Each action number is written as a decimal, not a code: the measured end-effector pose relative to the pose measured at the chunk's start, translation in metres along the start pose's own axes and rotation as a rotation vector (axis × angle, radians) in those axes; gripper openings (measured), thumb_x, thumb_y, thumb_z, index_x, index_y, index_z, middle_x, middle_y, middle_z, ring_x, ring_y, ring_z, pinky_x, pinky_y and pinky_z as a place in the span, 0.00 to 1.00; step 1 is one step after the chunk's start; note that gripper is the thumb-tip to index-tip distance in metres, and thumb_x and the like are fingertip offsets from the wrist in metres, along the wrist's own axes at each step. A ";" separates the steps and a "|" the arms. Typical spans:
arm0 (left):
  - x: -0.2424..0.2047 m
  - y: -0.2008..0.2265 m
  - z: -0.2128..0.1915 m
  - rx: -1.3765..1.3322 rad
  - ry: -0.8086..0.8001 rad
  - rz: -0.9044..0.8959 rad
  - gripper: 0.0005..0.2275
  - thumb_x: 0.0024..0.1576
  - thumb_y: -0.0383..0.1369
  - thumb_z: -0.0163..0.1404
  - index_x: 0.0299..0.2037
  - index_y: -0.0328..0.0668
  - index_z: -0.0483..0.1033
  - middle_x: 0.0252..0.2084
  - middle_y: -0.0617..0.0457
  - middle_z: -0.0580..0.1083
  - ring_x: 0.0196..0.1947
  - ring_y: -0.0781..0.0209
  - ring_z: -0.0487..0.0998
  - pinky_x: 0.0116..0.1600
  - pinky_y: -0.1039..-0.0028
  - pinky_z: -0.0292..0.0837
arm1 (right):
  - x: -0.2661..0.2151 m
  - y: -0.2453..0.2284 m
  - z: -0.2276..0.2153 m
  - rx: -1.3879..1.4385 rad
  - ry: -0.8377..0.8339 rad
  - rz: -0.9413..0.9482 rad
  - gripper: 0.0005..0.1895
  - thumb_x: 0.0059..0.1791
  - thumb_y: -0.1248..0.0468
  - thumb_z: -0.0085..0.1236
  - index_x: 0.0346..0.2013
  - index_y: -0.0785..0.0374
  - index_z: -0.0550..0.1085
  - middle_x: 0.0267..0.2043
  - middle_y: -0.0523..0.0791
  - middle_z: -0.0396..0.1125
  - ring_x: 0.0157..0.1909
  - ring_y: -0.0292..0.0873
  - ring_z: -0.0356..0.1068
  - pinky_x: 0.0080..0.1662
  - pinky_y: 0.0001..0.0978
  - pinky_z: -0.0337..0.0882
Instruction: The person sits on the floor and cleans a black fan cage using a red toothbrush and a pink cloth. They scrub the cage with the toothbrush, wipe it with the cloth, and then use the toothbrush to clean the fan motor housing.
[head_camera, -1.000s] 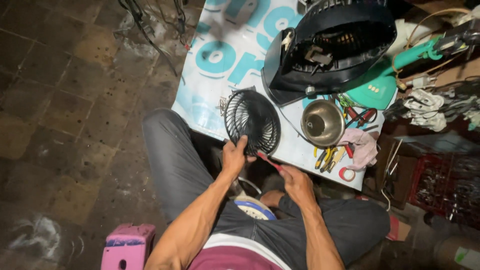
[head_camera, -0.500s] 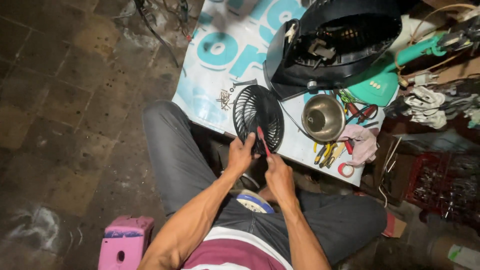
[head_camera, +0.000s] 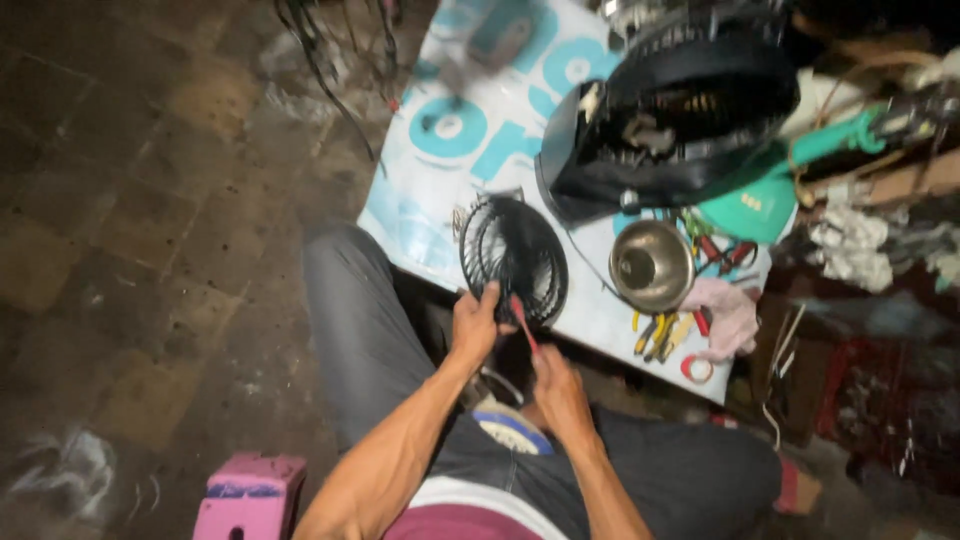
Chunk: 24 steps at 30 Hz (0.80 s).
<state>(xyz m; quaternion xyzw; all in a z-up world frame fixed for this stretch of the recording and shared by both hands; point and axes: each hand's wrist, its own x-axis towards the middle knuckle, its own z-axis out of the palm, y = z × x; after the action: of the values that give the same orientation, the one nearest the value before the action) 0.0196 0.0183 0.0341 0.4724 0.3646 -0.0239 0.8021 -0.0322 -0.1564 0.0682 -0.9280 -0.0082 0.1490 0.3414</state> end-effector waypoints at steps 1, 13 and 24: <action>-0.001 0.010 0.004 -0.008 0.006 0.013 0.15 0.62 0.39 0.50 0.39 0.29 0.72 0.28 0.38 0.75 0.22 0.52 0.81 0.31 0.66 0.84 | 0.001 0.006 -0.005 -0.001 -0.002 -0.016 0.15 0.55 0.53 0.44 0.50 0.54 0.74 0.40 0.59 0.74 0.48 0.63 0.73 0.48 0.57 0.73; 0.005 -0.003 0.001 0.084 0.007 0.071 0.16 0.61 0.41 0.52 0.35 0.30 0.75 0.26 0.39 0.74 0.26 0.54 0.79 0.33 0.64 0.81 | 0.004 0.045 -0.007 -0.022 -0.029 -0.034 0.10 0.51 0.54 0.52 0.45 0.46 0.76 0.37 0.51 0.76 0.47 0.55 0.75 0.46 0.51 0.75; -0.023 -0.003 0.022 0.067 -0.046 0.069 0.15 0.60 0.39 0.53 0.37 0.30 0.77 0.28 0.40 0.75 0.27 0.56 0.79 0.36 0.67 0.81 | 0.010 0.019 -0.003 0.027 0.082 -0.033 0.08 0.53 0.56 0.52 0.44 0.50 0.76 0.36 0.51 0.76 0.43 0.56 0.75 0.44 0.50 0.75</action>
<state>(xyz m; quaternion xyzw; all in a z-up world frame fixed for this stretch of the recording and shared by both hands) 0.0142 -0.0080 0.0520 0.5107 0.3285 -0.0192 0.7943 -0.0238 -0.1723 0.0558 -0.9283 -0.0072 0.1052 0.3565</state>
